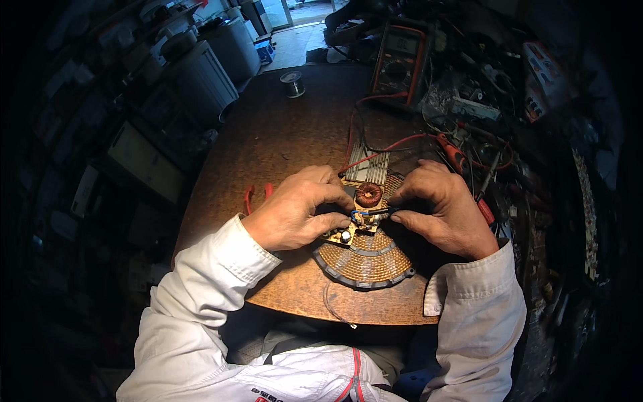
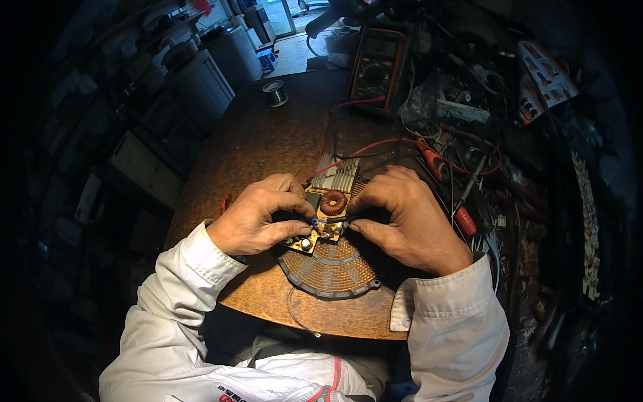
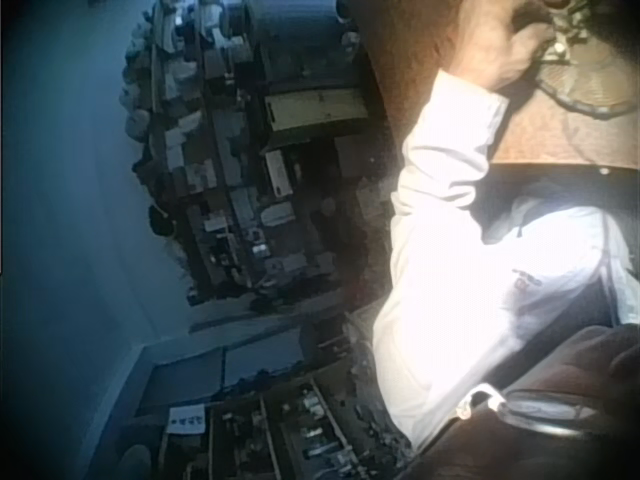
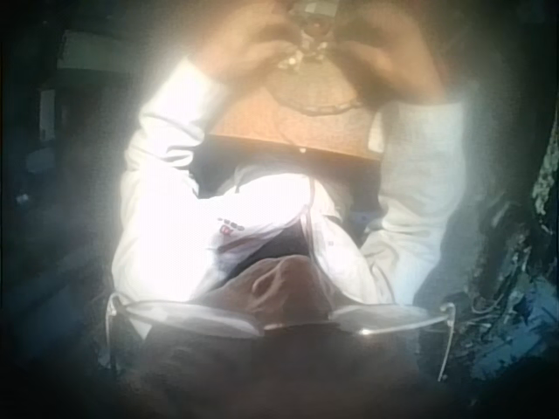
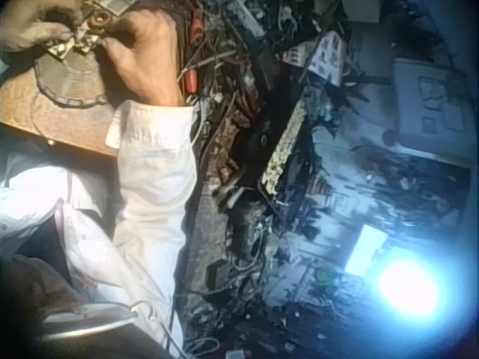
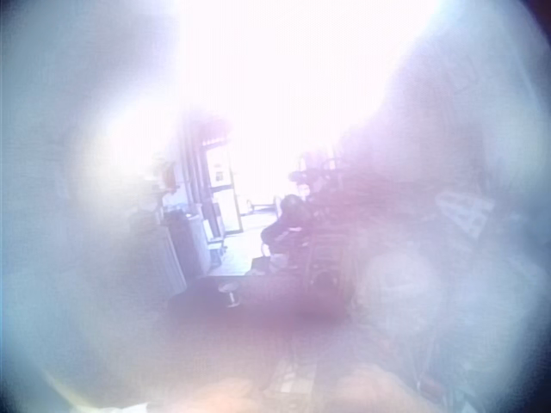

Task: The person works on a circuit board, using a multimeter to test connections, cutting wires with pliers, and soldering components. The person handles the board, wires, and tools throughout the process.

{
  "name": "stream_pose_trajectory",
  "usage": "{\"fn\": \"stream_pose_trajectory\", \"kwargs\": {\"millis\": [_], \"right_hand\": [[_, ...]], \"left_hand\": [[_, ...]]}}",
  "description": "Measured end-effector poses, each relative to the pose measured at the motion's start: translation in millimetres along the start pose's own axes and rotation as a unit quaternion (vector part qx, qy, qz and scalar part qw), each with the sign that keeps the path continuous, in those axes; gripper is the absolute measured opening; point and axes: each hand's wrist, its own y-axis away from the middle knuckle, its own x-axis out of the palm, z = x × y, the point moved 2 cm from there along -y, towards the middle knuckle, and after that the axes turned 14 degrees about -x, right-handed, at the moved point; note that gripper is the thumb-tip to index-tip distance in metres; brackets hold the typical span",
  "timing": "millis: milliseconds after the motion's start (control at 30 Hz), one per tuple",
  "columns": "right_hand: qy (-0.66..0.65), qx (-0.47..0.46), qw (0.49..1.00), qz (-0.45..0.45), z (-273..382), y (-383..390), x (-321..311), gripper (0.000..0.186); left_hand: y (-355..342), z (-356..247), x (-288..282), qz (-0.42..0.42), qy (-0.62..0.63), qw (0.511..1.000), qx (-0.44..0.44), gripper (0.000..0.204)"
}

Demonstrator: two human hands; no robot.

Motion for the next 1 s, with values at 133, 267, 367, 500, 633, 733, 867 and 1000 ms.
{"fn": "stream_pose_trajectory", "kwargs": {"millis": [133, 267, 367, 500, 633, 733, 867, 1000], "right_hand": [[0.005, -0.001, 1.0, 0.002, -1, 0, 1, 0.018], [0.004, -0.003, 1.0, 0.006, 0, 0, 0, 0.019], [0.009, -0.002, 1.0, 0.007, 0, 1, -1, 0.019], [0.008, -0.001, 1.0, 0.005, 1, 0, -1, 0.019], [0.002, -0.023, 1.0, -0.005, -2, 1, 1, 0.022], [-0.004, -0.03, 0.997, -0.076, -2, 2, 1, 0.017], [0.011, 0.029, 0.969, -0.245, 8, 3, -26, 0.018], [0.044, 0.131, 0.917, -0.374, 36, 23, -71, 0.015]], "left_hand": [[-1, -2, 0, -0.011, -0.023, 1.0, 0.013, 0.032], [-3, -2, 1, -0.004, -0.004, 1.0, -0.001, 0.031], [-4, -2, 1, -0.002, 0.002, 1.0, -0.006, 0.031], [-4, -4, 0, 0.002, -0.002, 1.0, -0.014, 0.03], [-2, -3, -1, 0.007, 0.012, 1.0, -0.028, 0.03], [-3, -4, -1, 0.011, 0.012, 0.999, -0.035, 0.03], [-2, -5, -2, 0.008, 0.02, 0.999, -0.037, 0.027], [-2, -4, 0, 0.003, 0.033, 0.999, -0.029, 0.026]]}}
